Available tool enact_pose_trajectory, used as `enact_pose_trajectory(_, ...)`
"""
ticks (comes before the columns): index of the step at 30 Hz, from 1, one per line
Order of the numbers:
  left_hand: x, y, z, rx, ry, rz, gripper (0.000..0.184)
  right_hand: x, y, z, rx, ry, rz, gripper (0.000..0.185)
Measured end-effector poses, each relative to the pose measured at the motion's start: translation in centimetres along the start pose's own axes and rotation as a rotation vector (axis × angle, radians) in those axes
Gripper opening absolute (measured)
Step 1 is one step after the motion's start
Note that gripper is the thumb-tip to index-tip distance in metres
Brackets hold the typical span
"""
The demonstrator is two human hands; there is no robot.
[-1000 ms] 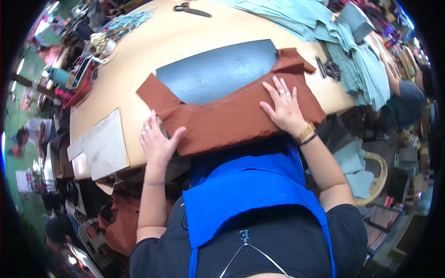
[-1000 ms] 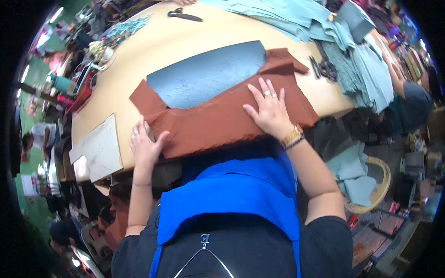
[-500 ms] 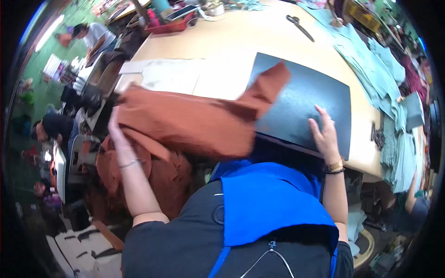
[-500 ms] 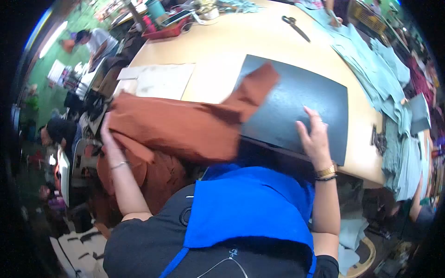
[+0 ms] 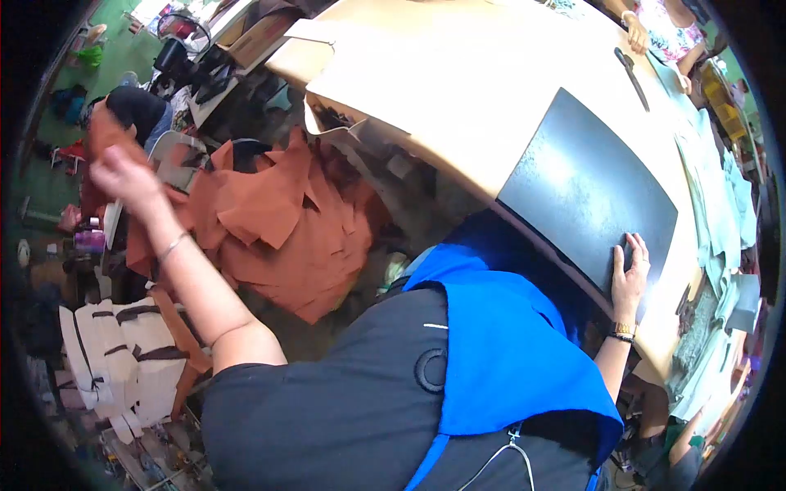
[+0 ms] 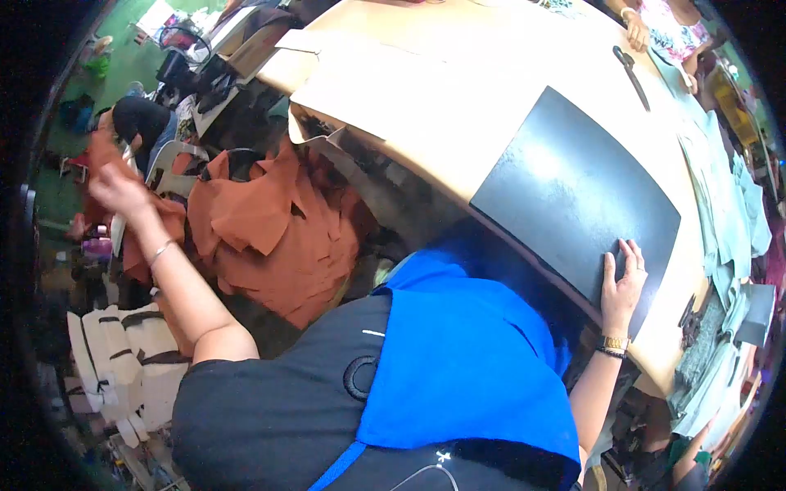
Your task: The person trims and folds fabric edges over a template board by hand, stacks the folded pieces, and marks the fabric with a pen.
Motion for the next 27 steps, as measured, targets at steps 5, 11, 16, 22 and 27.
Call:
enact_pose_trajectory(5,-6.1,17.0,-26.2,-1.025,-0.105,-0.165,0.040,-0.3,-0.2,-0.2,0.019,0.017,-0.007,0.038)
enact_pose_trajectory(11,5.1,14.1,-31.6,-0.753,-0.172,-0.093,0.029,-0.8,-0.3,-0.2,0.030,0.038,-0.007,0.037)
enact_pose_trajectory(16,13.7,18.1,-26.8,-1.073,-0.057,0.172,0.052,-0.4,-0.1,-0.1,0.028,0.034,-0.039,0.036)
enact_pose_trajectory(22,8.3,28.7,-32.0,-1.062,-0.423,-0.441,0.034,-1.6,-0.6,0.0,0.071,0.055,-0.003,0.035)
enact_pose_trajectory(27,12.9,27.3,-31.2,-1.174,-0.914,-1.115,0.020,-5.0,-0.8,1.0,0.150,-0.049,0.117,0.030)
Point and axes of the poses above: each hand's wrist, its own z-axis towards the middle knuckle, its own y-axis out of the palm, x = y × z, the point moved 7 cm from there along z, towards the middle knuckle, and after that the axes turned 10 degrees about z, right-handed, at the moved point
